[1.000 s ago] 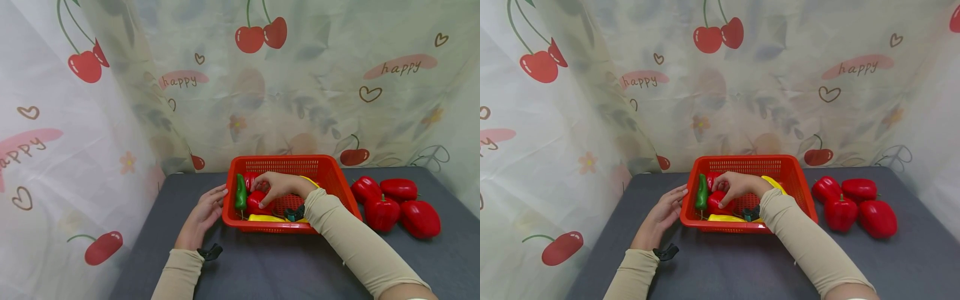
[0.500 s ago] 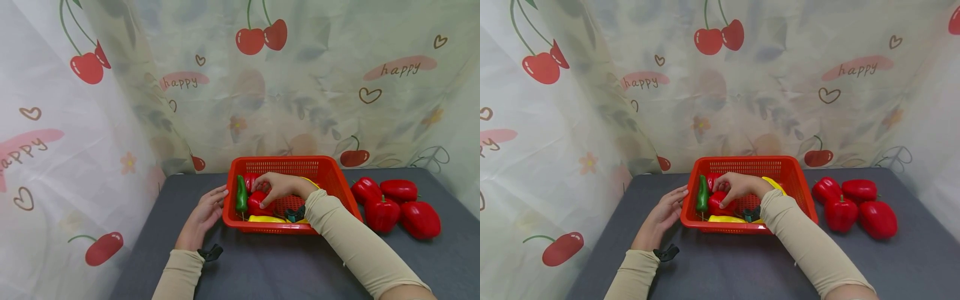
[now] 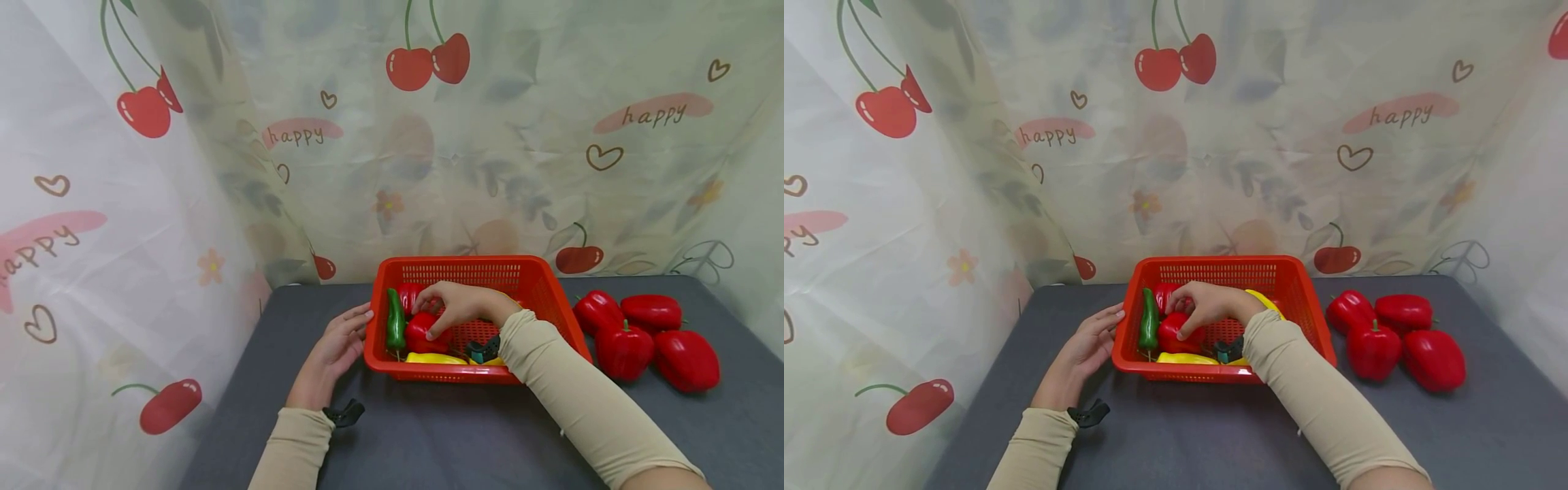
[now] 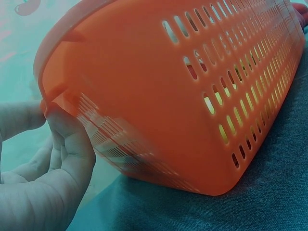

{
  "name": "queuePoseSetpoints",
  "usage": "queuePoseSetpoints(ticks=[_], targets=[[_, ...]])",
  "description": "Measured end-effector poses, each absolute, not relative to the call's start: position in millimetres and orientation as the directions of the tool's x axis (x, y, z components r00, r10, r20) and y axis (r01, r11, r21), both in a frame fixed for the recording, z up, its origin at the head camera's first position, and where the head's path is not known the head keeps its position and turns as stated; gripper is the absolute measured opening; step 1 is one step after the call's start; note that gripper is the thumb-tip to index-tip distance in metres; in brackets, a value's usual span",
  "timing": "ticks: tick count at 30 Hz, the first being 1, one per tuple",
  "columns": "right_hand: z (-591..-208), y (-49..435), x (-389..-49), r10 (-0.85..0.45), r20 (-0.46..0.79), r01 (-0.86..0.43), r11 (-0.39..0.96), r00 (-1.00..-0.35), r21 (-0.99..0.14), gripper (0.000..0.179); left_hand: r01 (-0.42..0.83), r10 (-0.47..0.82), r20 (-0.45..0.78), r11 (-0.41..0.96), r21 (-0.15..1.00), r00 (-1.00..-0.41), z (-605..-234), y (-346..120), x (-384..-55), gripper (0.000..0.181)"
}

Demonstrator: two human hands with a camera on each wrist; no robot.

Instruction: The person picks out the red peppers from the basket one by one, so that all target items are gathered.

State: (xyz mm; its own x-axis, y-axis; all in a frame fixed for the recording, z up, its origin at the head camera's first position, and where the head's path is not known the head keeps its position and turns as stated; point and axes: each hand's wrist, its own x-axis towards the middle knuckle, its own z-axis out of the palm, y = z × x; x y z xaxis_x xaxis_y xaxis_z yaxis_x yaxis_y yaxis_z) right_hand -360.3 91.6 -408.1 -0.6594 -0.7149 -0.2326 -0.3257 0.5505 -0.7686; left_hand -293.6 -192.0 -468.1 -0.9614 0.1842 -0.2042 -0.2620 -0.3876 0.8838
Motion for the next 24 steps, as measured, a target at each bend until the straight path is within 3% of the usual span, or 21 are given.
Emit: queuePoseSetpoints(ticks=[24], targets=[[-403.2,97.4,-359.0,-0.710,-0.192,-0.353,0.544,-0.678,-0.761,0.048,-0.256,0.177,-0.199,-0.404,0.878,-0.964,-469.4,-190.5,-294.2,0.044]])
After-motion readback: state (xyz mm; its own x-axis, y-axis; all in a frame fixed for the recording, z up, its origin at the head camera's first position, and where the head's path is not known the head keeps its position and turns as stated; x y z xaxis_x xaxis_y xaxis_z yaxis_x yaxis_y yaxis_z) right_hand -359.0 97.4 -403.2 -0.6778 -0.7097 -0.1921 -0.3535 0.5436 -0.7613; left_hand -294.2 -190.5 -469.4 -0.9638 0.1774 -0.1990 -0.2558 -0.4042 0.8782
